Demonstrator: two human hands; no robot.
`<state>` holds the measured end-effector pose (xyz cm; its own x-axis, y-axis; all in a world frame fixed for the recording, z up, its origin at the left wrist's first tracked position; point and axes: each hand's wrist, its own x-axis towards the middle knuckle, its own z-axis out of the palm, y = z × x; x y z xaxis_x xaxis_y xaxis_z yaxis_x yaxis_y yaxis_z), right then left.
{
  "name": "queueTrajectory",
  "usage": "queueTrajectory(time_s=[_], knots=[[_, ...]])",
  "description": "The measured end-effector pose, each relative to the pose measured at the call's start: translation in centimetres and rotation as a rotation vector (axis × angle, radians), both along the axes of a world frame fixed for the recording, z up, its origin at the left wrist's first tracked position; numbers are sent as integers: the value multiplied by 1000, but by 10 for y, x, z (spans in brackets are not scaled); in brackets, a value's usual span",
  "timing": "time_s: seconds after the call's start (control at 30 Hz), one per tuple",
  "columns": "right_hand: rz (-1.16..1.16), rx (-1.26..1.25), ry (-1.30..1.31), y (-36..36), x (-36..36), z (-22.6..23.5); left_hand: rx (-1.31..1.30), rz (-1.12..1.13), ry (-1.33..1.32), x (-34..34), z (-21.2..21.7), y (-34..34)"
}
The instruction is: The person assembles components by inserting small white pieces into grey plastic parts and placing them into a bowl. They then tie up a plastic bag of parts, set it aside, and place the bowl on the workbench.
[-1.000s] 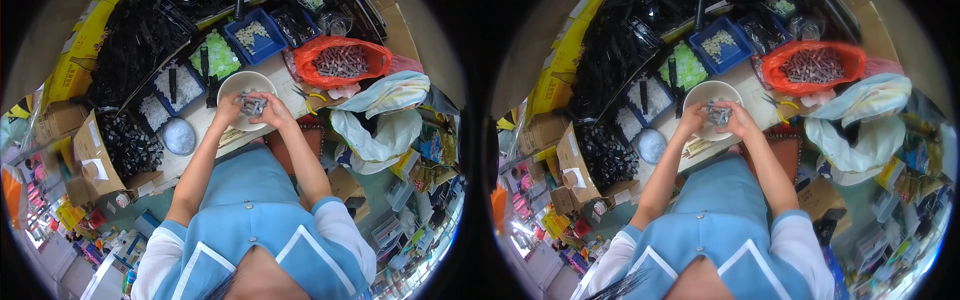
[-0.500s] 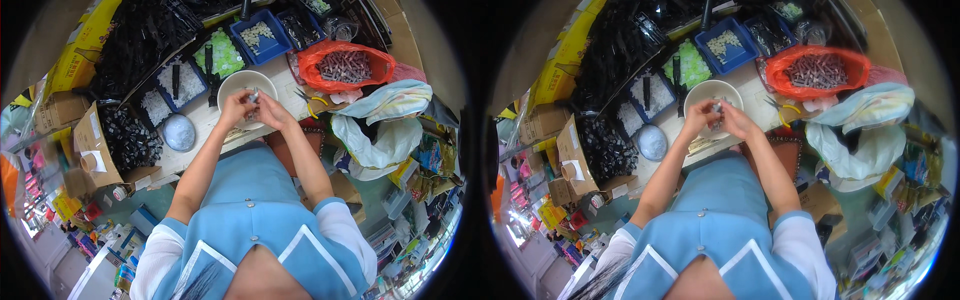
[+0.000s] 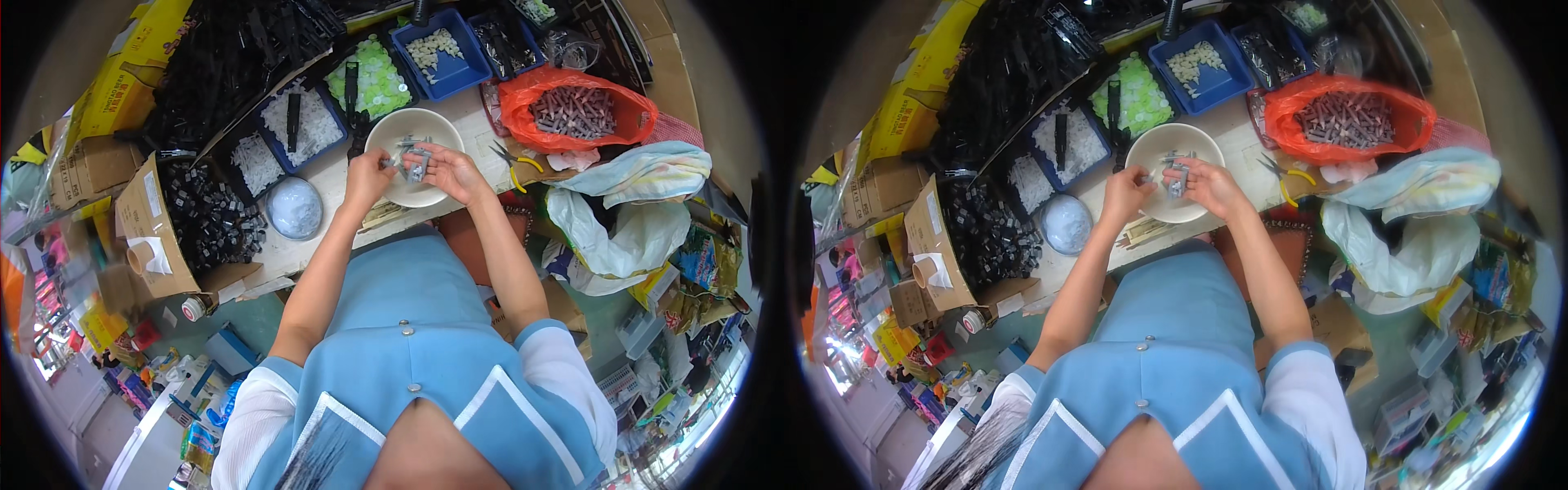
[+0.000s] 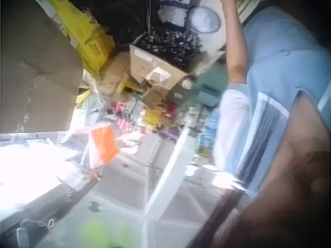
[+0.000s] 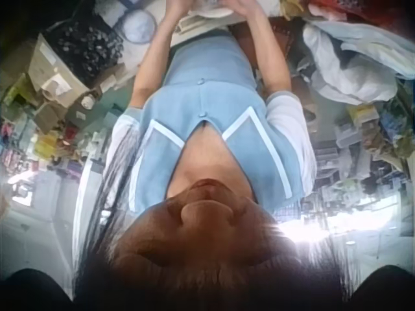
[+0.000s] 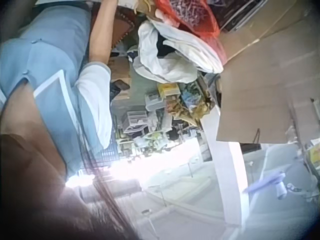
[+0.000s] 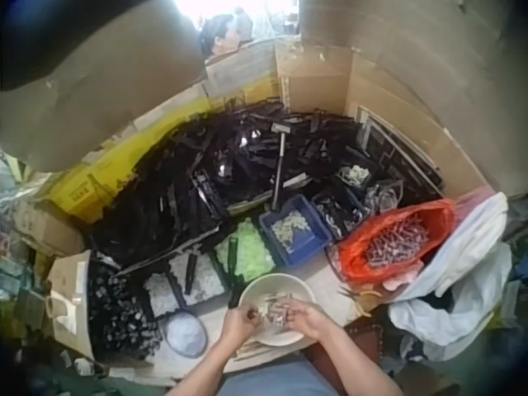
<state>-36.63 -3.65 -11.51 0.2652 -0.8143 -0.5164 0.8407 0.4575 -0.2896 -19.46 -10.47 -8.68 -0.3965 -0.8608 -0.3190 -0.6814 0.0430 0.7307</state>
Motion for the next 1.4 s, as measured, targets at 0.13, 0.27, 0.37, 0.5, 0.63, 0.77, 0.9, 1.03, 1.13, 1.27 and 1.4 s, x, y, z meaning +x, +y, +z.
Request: queueTrajectory(time_s=[0.13,0.27,0.37,0.5,0.63,0.77,0.9,1.03,1.13,1.27,1.4], knots=[[21,-4,97,-1,1,8,-412,-264,-135,5,-12,4],[34,41,195,-1,6,19,87,-40,150,-7,-4,3],[93,-48,382,2,7,14,279,108,275,-13,-7,4],[44,-91,592,3,14,15,651,327,374,-21,15,2],[-25,-123,977,10,20,6,687,372,490,-27,11,9],[-14,-499,1794,11,26,25,901,421,777,-27,5,10],[-75,-572,1742,8,11,47,923,445,871,-20,-1,0],[-275,-442,1870,-8,-30,39,911,480,924,-24,5,-6],[-268,-363,1905,-20,-61,42,938,399,960,-24,2,-6],[-223,-370,1971,-41,-88,42,1014,400,989,-31,7,-2],[-188,-483,2152,-81,-120,42,1042,354,1004,-29,6,-3]])
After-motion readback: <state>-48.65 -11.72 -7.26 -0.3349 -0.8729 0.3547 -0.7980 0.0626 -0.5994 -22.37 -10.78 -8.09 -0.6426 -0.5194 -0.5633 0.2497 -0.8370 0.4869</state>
